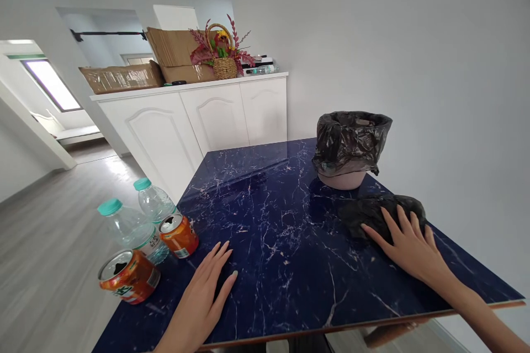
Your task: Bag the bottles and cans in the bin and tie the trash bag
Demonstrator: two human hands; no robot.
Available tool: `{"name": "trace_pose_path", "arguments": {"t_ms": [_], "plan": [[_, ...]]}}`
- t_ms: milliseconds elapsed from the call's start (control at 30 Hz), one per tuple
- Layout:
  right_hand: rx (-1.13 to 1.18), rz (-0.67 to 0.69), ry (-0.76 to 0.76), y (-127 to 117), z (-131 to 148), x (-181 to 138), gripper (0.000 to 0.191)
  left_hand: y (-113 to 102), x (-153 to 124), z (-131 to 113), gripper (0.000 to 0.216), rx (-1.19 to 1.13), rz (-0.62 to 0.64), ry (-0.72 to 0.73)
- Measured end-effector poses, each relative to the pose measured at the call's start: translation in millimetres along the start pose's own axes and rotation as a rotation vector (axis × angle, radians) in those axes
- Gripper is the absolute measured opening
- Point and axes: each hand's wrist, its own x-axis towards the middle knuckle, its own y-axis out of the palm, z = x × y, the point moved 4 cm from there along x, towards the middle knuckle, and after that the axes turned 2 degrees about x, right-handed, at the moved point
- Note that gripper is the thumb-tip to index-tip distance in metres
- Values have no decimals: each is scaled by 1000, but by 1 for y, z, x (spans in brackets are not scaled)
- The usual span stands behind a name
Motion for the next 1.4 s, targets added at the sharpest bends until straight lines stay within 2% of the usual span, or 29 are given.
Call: {"name": "trace_pose_path", "arguments": {"t_ms": [167, 333, 567, 767, 1133, 1233, 1400], "plan": [[-29, -16, -232, -17, 38, -46, 48, 0, 1, 0, 54, -4, 2, 7], [21, -43, -238, -29, 67, -62, 50, 2, 1, 1, 55, -15, -13, 9], [74, -60, -181, -26, 64, -59, 49, 0, -1, 0, 52, -38, -40, -12], [111, -122, -245, -25, 66, -62, 48, -1, -2, 0, 49, -48, -49, -28], [119, -177, -271, -21, 67, -63, 48, -5, -6, 2, 51, -55, -65, -44], [90, -165, -288, -18, 64, -65, 55, -4, -6, 3, 51, -50, -57, -48], [50, -170, -373, -12, 61, -68, 97, -4, -9, 6, 54, -44, -78, -38]]}}
